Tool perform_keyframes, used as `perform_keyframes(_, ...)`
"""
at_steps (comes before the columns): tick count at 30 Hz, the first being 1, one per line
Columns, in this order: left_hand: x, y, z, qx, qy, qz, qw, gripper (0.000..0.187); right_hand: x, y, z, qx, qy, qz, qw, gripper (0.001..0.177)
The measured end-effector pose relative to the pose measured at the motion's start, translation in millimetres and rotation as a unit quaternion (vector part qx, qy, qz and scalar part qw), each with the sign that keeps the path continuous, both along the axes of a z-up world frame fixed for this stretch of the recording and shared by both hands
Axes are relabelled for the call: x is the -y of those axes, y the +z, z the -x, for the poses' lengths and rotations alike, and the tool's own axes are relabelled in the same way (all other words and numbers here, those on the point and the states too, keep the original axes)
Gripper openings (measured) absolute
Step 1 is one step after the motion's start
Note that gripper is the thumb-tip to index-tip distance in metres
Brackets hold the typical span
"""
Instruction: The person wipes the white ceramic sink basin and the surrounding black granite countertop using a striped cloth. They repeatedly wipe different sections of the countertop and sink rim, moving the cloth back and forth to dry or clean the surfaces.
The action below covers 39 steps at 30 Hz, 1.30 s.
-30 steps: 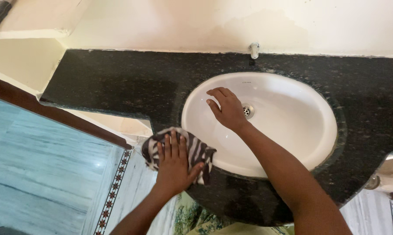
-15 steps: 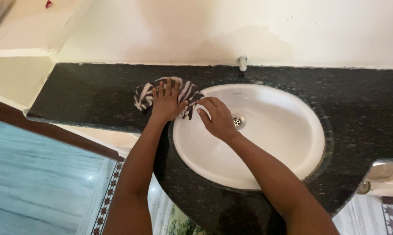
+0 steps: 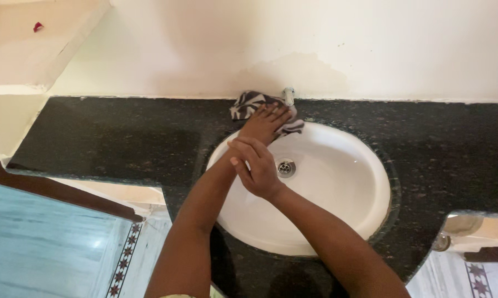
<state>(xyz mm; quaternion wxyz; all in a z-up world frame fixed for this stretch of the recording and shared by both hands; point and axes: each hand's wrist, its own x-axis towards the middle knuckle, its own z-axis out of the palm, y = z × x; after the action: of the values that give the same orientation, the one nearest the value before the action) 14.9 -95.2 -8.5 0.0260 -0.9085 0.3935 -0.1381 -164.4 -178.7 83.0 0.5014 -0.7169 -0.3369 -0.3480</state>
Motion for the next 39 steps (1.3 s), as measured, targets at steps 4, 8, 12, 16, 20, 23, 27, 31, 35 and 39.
perform_keyframes(4, 56.3, -3.8, 23.8, 0.1, -0.065, 0.006, 0.993, 0.071, 1.2, 6.1, 7.8, 0.022, 0.049, 0.022, 0.998, 0.03)
perform_keyframes(8, 115.6, 1.8, 44.2, -0.015, -0.114, 0.017, 0.993, 0.068, 3.3, 11.2, 9.3, 0.078, 0.074, 0.035, 0.994, 0.03)
perform_keyframes(12, 151.8, 7.0, 41.5, -0.015, -0.144, 0.034, 0.989, 0.069, 9.3, 10.9, 2.9, 0.086, 0.076, 0.047, 0.992, 0.029)
perform_keyframes(16, 138.3, 16.0, 22.4, -0.007, -0.127, 0.095, 0.987, 0.075, 15.4, 4.9, -2.7, 0.048, 0.058, 0.051, 0.996, 0.027)
perform_keyframes(20, 93.6, 29.3, 22.7, -0.049, -0.035, 0.04, 0.997, 0.09, 13.6, 0.4, -4.0, 0.031, 0.061, 0.093, 0.993, 0.026)
perform_keyframes(23, 50.5, 38.1, 26.3, -0.055, -0.029, 0.067, 0.996, 0.089, 11.5, -3.7, -2.7, 0.032, 0.045, 0.125, 0.991, 0.026)
perform_keyframes(27, -4.0, 45.4, 22.9, -0.065, 0.0, 0.086, 0.994, 0.081, 12.0, -7.1, -3.3, 0.027, 0.035, 0.143, 0.989, 0.028)
perform_keyframes(31, -67.0, 45.7, 13.6, -0.085, 0.055, 0.088, 0.991, 0.068, 11.8, -14.0, -6.0, 0.0, 0.043, 0.158, 0.987, 0.026)
perform_keyframes(35, -134.0, 45.2, 4.8, -0.091, 0.124, 0.083, 0.985, 0.066, 6.2, -20.3, -9.4, -0.012, 0.034, 0.184, 0.982, 0.026)
perform_keyframes(39, -204.3, 43.7, -1.5, -0.092, 0.195, 0.08, 0.973, 0.069, 2.9, -25.2, -9.4, -0.036, 0.044, 0.207, 0.977, 0.026)
